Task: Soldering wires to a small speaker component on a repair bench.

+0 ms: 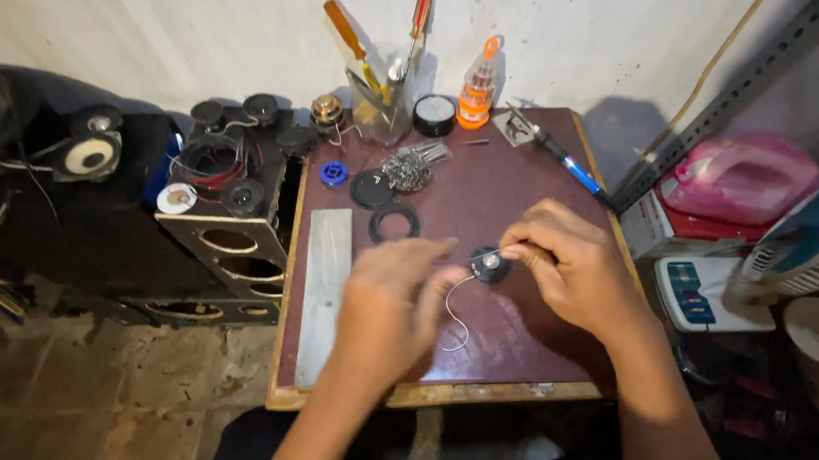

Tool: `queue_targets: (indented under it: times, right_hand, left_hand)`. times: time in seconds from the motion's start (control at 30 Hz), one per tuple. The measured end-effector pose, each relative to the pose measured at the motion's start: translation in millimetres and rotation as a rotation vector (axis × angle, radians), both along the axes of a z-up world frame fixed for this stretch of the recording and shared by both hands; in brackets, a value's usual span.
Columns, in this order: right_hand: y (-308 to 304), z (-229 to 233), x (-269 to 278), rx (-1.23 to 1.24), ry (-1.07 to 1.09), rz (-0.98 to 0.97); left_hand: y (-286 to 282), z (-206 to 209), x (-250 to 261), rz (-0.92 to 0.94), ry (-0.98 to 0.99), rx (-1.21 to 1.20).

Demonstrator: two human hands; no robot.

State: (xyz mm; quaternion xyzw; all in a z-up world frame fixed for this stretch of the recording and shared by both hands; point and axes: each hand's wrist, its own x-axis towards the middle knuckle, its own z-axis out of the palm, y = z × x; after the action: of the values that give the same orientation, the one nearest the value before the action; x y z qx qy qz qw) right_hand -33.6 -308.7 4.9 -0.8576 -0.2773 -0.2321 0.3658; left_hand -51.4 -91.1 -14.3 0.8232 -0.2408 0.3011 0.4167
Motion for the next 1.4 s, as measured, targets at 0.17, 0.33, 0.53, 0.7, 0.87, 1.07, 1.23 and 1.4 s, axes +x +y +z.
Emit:
queue_targets:
  times: [0.17,0.33,0.53,0.7,0.87,1.07,1.23,1.4]
  right_hand:
    - [7,-10,-4,0.012,-0.021,0.038]
    - [11,-6,-2,0.081,-0.014,0.060]
    - [9,-5,3,0.105,0.007,0.077]
    - [10,-2,1,0.140,0.031,0.097]
    - [14,-4,1,0.123,0.041,0.139]
    - [13,-6,1,0.143,0.048,0.155]
    - [10,-7,1,0.160,0.052,0.177]
    - [8,-7,1,0.195,0.161,0.241]
  left_hand:
    - [-4,-8,-1,-0.096,0.034,0.003]
    - [-3,-17,5,-0.096,0.068,-0.057]
    - [-3,-16,6,-0.115,0.094,-0.144]
    - [-4,-13,5,-0.088,0.093,-0.134]
    - [-7,-16,5,-0.086,0.078,-0.133]
    - [-9,-15,4,-0.105,0.099,-0.202]
    - [-9,-14,4,-0.097,0.053,-0.233]
    - [-8,-10,3,-0.134,0.058,-0.188]
